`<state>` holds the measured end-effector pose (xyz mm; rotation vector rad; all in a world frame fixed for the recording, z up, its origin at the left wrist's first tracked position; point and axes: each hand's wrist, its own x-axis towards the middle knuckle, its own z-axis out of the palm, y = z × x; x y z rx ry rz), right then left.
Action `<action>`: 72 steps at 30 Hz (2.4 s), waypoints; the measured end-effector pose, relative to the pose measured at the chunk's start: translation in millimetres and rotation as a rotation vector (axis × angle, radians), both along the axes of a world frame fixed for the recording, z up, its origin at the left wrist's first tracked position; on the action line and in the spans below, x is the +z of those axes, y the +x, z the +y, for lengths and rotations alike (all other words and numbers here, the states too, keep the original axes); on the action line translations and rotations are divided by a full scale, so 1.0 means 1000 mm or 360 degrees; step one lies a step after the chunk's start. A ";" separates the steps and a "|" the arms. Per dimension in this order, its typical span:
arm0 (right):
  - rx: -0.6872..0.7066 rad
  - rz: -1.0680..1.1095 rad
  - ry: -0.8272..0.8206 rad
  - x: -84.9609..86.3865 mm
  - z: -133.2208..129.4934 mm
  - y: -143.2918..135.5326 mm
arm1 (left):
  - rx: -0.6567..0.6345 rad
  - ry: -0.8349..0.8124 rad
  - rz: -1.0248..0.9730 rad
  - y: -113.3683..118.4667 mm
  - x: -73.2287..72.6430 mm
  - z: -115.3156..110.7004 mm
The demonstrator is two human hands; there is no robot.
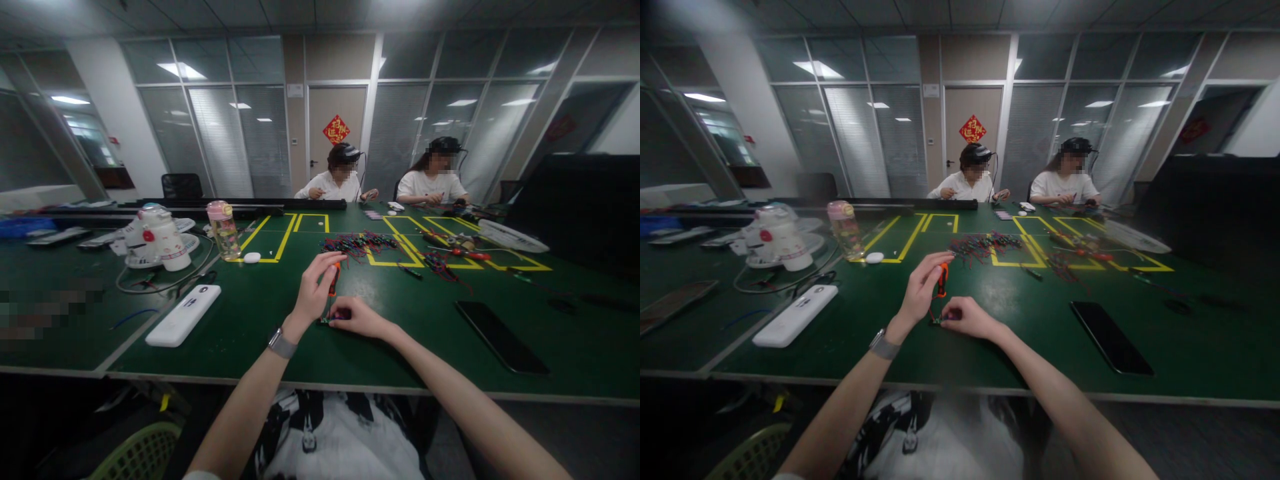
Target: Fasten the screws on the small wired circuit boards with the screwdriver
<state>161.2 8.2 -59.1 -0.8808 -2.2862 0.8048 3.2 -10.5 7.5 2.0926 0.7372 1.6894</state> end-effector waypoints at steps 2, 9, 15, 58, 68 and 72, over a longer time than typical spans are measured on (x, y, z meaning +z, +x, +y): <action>0.0000 0.0001 0.0007 0.000 0.000 0.000 | -0.0030 -0.0006 -0.0002 0.000 -0.001 0.001; 0.0004 -0.0018 -0.0006 0.001 0.000 0.000 | -0.0050 -0.0123 -0.0072 0.001 -0.007 0.002; 0.0010 -0.0010 -0.0010 -0.001 0.000 0.001 | 0.0210 0.0058 -0.0031 0.001 -0.004 0.001; 0.0057 -0.0002 -0.0051 -0.001 0.002 0.003 | 0.0319 0.0195 0.0003 0.002 -0.003 0.000; 0.0045 -0.0031 -0.0027 0.000 0.002 0.003 | 0.0217 0.0134 0.0129 -0.004 -0.003 0.000; 0.0058 -0.0019 -0.0029 -0.001 0.003 0.003 | 0.0189 0.0118 0.0109 -0.001 -0.004 -0.001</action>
